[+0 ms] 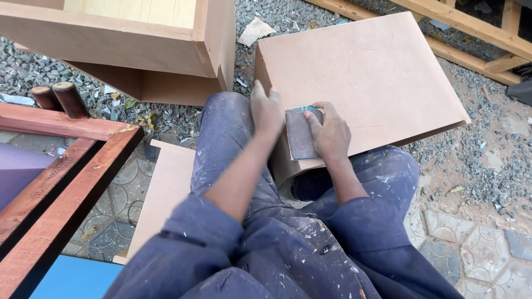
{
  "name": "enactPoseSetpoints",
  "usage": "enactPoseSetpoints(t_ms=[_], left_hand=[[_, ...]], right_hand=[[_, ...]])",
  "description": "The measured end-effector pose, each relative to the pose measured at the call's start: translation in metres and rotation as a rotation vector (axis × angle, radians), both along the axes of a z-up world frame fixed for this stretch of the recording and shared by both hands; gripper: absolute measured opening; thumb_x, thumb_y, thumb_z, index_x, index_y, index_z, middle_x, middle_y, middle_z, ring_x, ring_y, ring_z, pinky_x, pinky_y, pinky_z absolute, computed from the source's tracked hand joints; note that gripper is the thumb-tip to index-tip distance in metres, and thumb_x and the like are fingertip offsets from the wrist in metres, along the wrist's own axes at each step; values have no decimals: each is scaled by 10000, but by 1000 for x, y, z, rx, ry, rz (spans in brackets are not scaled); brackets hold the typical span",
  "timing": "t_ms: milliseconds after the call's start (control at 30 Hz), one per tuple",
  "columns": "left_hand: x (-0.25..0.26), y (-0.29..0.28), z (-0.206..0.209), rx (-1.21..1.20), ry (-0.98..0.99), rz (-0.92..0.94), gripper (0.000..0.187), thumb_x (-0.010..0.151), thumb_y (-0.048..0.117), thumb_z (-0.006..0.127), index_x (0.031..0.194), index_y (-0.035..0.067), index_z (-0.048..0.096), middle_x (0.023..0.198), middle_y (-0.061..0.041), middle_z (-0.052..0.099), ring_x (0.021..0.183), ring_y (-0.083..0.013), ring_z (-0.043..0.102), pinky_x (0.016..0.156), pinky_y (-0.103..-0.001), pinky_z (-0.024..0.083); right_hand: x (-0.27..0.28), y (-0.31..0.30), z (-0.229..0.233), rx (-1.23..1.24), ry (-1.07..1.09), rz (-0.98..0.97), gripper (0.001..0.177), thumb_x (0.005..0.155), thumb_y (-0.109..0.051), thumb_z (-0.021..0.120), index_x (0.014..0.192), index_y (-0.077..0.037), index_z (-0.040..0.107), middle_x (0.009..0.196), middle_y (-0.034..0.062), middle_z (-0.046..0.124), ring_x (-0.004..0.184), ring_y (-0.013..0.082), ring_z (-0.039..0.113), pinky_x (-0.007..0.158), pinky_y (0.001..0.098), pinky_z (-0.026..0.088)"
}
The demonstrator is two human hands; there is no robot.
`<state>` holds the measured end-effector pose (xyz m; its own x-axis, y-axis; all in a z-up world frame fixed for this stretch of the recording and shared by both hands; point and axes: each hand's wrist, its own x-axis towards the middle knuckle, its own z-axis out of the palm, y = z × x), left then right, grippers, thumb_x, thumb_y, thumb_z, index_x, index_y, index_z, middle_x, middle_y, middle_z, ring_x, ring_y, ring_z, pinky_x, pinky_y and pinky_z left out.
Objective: Sanding the corners and edges of a wooden box using a sanding block.
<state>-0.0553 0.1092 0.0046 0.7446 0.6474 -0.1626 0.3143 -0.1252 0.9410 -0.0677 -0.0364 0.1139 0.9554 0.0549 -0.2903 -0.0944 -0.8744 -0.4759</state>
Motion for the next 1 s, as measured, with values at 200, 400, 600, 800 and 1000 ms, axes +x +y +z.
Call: enactPoseSetpoints(t_ms=[200, 400, 600, 800, 1000], left_hand=[[-63, -78, 91, 333, 233, -287, 973, 970, 672, 463, 1566, -69, 256, 1616, -368, 204, 1490, -551, 236, 1104, -661, 374], [-95, -81, 100, 64, 345, -346, 1064, 935, 504, 620, 1593, -74, 15, 1602, -430, 73, 1471, -561, 232, 1179, -601, 306], [22, -22, -52, 8, 105, -66, 858, 956, 452, 650, 1527, -38, 238, 1492, -360, 394, 1409, -503, 411, 1201, -557, 341], [-12, -55, 5, 520, 195, -157, 920, 959, 449, 587, 1526, -131, 155, 1380, -454, 402, 1162, -555, 530, 999, -563, 455], [-59, -67, 10, 136, 300, -265, 941, 1006, 447, 542, 1589, -84, 29, 1445, -427, 307, 1378, -617, 342, 1115, -631, 359]], right_hand=[[4, -29, -13, 578, -24, 113, 220, 967, -387, 625, 1078, -282, 782, 862, 27, 716, 907, 115, 604, 899, 352, 508], [10, -42, -40, 1057, -155, 27, 288, 1007, -77, 587, 1274, 15, 646, 643, 87, 639, 583, 80, 613, 487, 135, 427], [7, -37, -40, 1070, -257, 8, 325, 966, -43, 615, 1286, 13, 615, 735, 83, 654, 678, 70, 603, 587, 137, 429], [10, -38, -37, 1068, -260, 15, 316, 971, -78, 610, 1277, -1, 614, 706, 98, 632, 649, 102, 585, 588, 167, 416], [7, -36, -36, 1074, -244, -17, 333, 962, -102, 605, 1282, -10, 613, 691, 106, 633, 630, 114, 597, 576, 167, 410]])
